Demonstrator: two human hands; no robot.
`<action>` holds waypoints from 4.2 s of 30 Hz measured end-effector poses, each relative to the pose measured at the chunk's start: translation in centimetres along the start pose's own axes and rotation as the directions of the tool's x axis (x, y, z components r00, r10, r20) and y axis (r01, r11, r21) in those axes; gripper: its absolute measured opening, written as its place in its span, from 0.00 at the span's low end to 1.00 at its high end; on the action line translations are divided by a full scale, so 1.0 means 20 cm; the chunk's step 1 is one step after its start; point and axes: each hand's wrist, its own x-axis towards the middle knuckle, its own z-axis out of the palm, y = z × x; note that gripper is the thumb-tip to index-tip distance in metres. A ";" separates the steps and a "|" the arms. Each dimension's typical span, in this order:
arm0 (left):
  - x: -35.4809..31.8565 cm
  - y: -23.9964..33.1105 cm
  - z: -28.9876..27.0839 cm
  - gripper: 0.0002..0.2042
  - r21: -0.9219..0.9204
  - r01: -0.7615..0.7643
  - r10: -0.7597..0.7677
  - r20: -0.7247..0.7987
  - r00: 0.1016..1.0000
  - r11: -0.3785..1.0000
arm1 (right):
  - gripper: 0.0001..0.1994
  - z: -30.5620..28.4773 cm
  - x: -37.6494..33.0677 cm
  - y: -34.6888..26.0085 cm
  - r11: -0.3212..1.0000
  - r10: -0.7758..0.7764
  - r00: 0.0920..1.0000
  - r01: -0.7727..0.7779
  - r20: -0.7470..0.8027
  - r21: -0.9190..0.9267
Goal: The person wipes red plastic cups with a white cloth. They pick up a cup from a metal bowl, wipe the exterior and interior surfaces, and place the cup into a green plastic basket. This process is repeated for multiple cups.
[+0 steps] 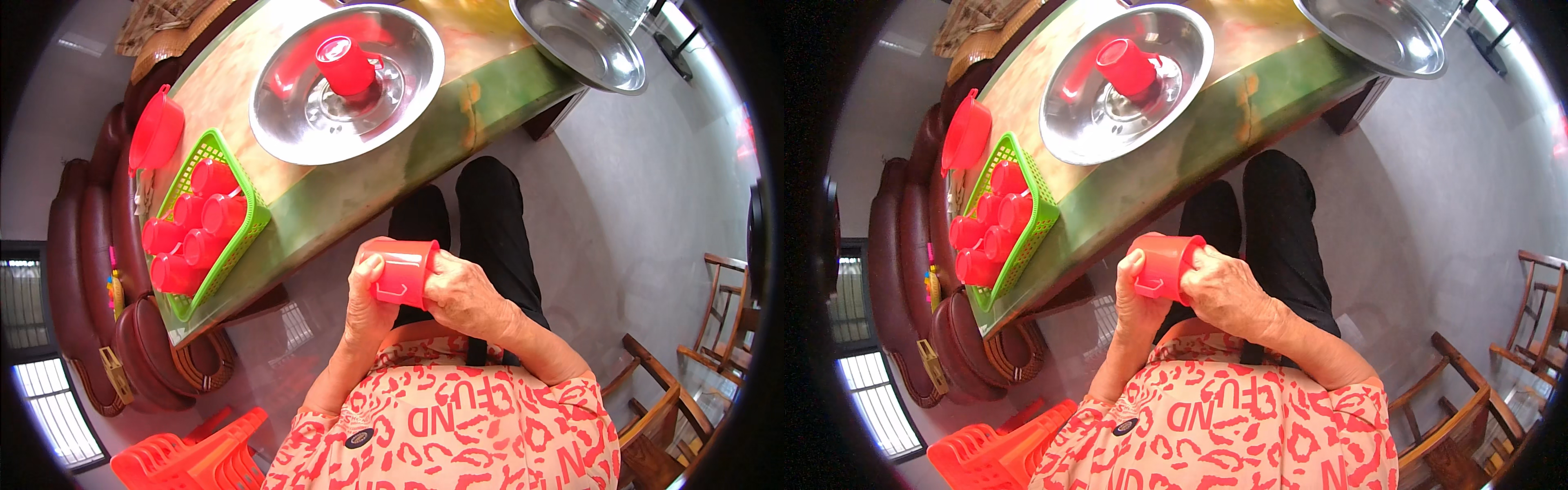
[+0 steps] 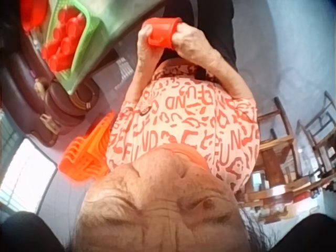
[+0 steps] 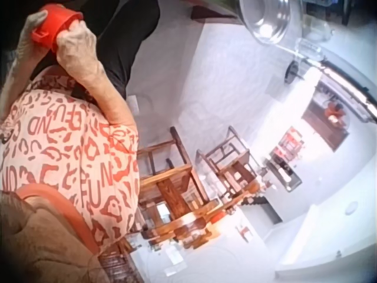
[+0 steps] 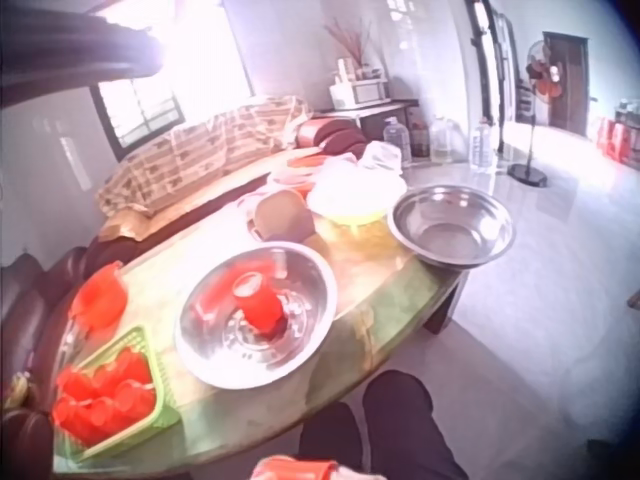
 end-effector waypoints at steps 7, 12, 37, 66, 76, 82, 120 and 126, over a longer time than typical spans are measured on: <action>-0.03 0.00 0.03 0.23 -0.054 0.032 -0.031 0.011 0.999 0.998 | 0.07 -0.15 0.04 0.00 0.760 0.052 0.968 -0.199 0.247 0.619; -0.01 0.03 0.04 0.25 -0.072 -0.038 0.041 0.041 0.998 0.997 | 0.12 -0.08 -0.01 -0.05 0.058 0.365 0.878 -0.353 0.309 0.934; -0.03 0.03 0.06 0.27 0.011 -0.085 0.084 0.080 0.993 0.996 | 0.14 -0.14 0.01 -0.11 -0.053 0.468 0.845 -0.268 0.260 0.962; -0.03 0.01 0.05 0.29 0.075 -0.303 0.288 0.164 0.944 0.950 | 0.13 -0.14 -0.02 -0.16 0.664 0.330 0.944 -0.212 -0.026 0.717; -0.02 0.01 0.03 0.31 0.147 -0.368 0.338 0.198 0.920 0.918 | 0.15 -0.15 -0.02 -0.17 0.696 0.348 0.937 -0.243 -0.022 0.676; -0.02 0.00 0.04 0.32 0.159 -0.421 0.390 0.192 0.901 0.893 | 0.16 -0.18 0.02 -0.17 0.624 0.364 0.931 -0.226 -0.022 0.748; 0.00 0.02 0.06 0.24 0.022 -0.038 0.033 0.203 0.979 0.999 | 0.14 -0.22 -0.03 -0.03 0.944 -0.010 0.999 -0.005 0.044 0.329; -0.02 0.01 0.06 0.25 0.178 -0.056 0.017 0.214 0.977 0.982 | 0.07 -0.13 -0.09 -0.02 0.976 0.036 0.955 0.030 0.295 -0.217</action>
